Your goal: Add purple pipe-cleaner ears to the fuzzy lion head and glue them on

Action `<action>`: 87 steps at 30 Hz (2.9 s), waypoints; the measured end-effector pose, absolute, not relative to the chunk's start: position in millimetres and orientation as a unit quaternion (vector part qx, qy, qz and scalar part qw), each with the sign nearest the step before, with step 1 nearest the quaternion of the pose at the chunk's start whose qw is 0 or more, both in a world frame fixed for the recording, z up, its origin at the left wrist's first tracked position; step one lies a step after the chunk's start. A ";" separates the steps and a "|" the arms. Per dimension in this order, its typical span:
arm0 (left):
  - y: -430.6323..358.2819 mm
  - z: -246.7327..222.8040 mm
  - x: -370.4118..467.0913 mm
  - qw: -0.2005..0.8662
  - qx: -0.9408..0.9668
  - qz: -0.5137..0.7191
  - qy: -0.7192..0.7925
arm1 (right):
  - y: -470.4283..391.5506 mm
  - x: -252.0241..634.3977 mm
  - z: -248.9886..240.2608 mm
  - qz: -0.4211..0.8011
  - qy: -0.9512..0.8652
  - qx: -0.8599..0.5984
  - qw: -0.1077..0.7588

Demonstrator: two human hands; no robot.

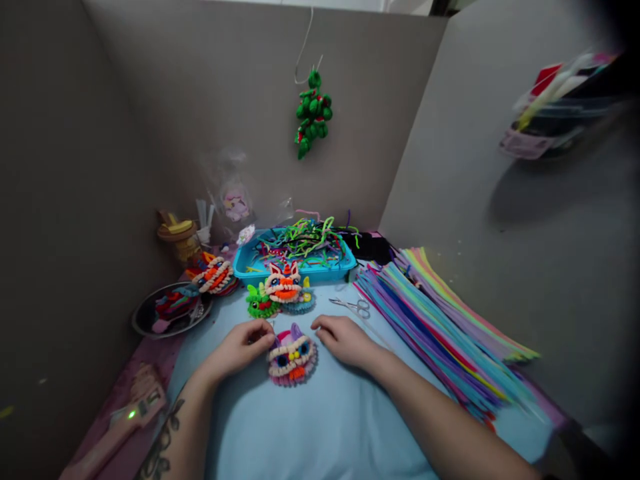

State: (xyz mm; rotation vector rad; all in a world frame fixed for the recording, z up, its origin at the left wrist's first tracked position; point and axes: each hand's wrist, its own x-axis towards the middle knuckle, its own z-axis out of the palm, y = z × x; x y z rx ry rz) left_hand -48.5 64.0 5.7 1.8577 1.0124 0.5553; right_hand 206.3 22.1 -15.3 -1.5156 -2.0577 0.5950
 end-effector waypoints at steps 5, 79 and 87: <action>64.6 5.3 -48.6 0.452 0.765 0.211 0.407 | 1.1 248.8 7.1 0.125 -0.728 -0.635 0.227; 66.3 8.3 -62.2 0.421 0.750 0.264 0.436 | -2.7 208.0 17.0 0.182 -0.776 -0.524 0.300; 56.6 18.8 -53.4 0.397 0.808 0.286 0.328 | -3.9 188.2 -18.5 0.150 -0.768 -0.457 0.424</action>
